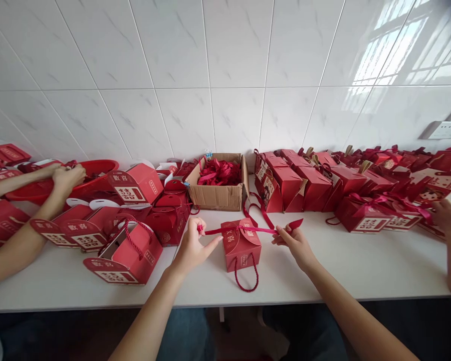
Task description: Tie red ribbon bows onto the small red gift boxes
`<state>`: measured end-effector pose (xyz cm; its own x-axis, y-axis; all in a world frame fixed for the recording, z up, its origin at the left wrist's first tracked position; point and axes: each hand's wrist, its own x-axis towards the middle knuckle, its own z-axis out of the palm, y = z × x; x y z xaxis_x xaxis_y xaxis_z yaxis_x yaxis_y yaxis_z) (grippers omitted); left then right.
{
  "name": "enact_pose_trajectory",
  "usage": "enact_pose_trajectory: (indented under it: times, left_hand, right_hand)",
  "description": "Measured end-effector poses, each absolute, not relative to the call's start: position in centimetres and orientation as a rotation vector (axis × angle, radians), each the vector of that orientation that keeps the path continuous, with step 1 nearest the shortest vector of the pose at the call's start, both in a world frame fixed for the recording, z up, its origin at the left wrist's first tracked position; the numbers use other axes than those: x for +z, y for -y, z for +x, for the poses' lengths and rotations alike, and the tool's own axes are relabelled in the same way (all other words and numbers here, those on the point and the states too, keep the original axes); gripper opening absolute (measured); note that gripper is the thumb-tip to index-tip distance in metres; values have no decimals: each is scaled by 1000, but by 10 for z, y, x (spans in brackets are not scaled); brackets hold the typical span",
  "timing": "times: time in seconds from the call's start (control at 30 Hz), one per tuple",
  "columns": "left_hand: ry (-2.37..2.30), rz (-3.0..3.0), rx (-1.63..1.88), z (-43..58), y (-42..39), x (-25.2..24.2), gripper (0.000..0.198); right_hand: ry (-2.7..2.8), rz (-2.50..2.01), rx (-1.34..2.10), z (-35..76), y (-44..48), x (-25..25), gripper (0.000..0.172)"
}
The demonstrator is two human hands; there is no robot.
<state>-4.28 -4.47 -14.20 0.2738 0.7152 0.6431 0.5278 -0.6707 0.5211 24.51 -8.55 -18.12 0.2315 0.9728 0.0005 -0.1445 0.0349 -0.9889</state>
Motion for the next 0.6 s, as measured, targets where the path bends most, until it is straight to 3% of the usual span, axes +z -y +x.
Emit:
enact_pose_trajectory:
  times: [0.6]
  left_hand:
    - [-1230, 2286, 1263, -48, 50, -154, 43]
  right_hand:
    - [950, -1273, 1058, 251, 91, -193, 51]
